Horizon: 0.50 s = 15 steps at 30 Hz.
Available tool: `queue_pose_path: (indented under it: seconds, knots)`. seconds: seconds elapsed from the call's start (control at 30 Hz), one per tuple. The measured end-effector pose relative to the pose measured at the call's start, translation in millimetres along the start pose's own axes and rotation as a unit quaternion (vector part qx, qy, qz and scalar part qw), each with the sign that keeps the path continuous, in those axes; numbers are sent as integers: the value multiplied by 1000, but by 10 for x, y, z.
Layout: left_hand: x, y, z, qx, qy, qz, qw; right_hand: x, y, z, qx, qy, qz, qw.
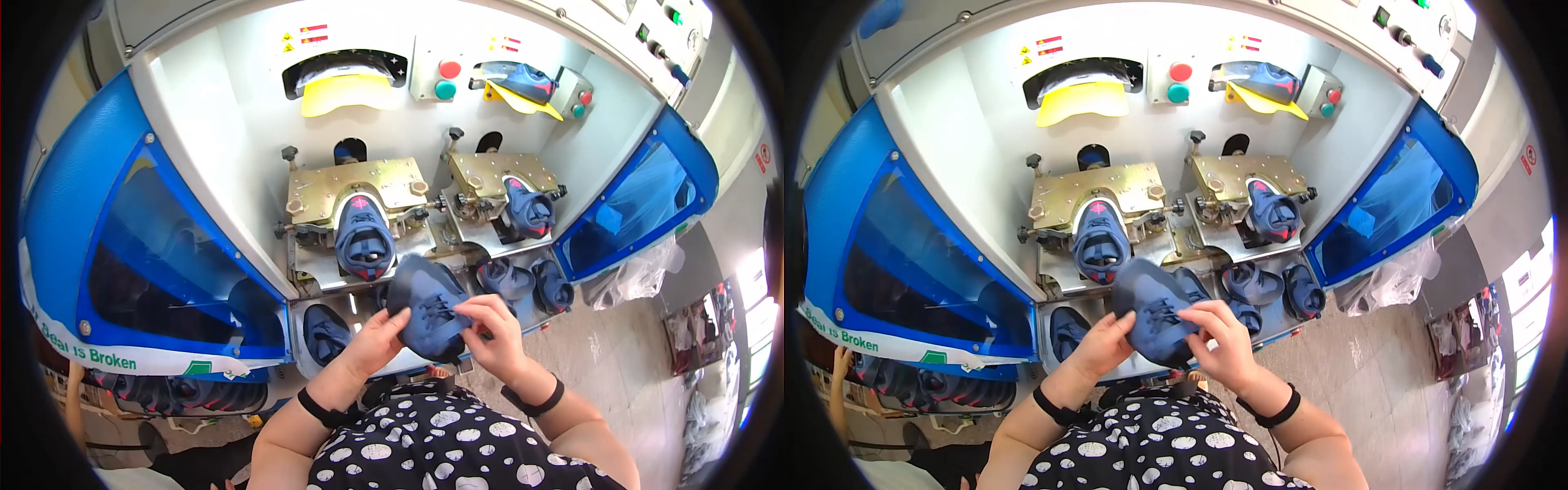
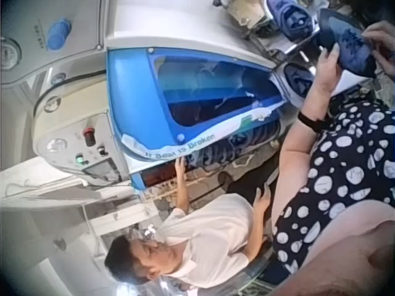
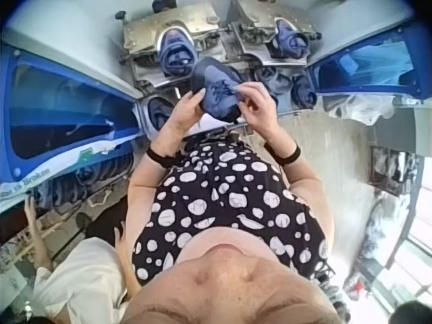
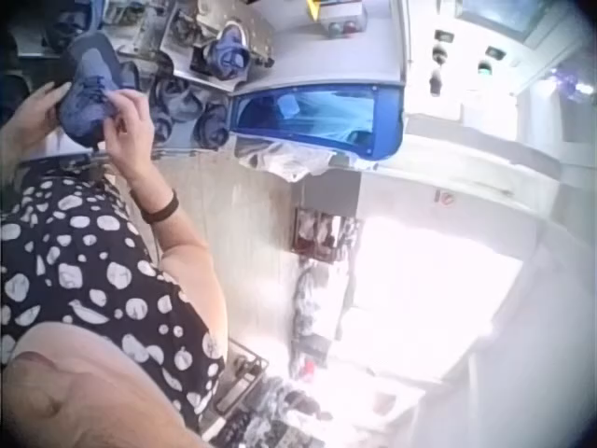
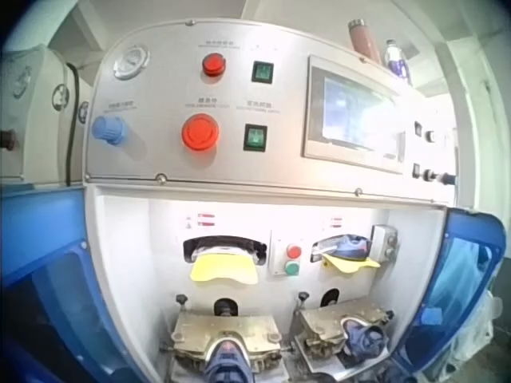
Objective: Using an industrial machine to shape and press the heels and toes of shoes.
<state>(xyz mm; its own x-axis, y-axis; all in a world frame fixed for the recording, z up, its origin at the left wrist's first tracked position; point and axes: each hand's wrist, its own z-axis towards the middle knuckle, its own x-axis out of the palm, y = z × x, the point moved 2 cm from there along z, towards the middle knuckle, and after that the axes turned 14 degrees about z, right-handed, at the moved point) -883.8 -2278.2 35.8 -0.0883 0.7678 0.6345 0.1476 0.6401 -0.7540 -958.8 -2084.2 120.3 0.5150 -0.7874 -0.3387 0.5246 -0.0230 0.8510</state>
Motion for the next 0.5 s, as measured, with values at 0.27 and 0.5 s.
queue_pose_path:
  seconds: [0.27,0.5]
  knots:
    - [180,-859,-260,113,-22,-67,991,259,453,423,-360,110,-178,909]
    - [66,-969,-484,182,1,-48,982,217,862,1707,-279,24,-169,945]
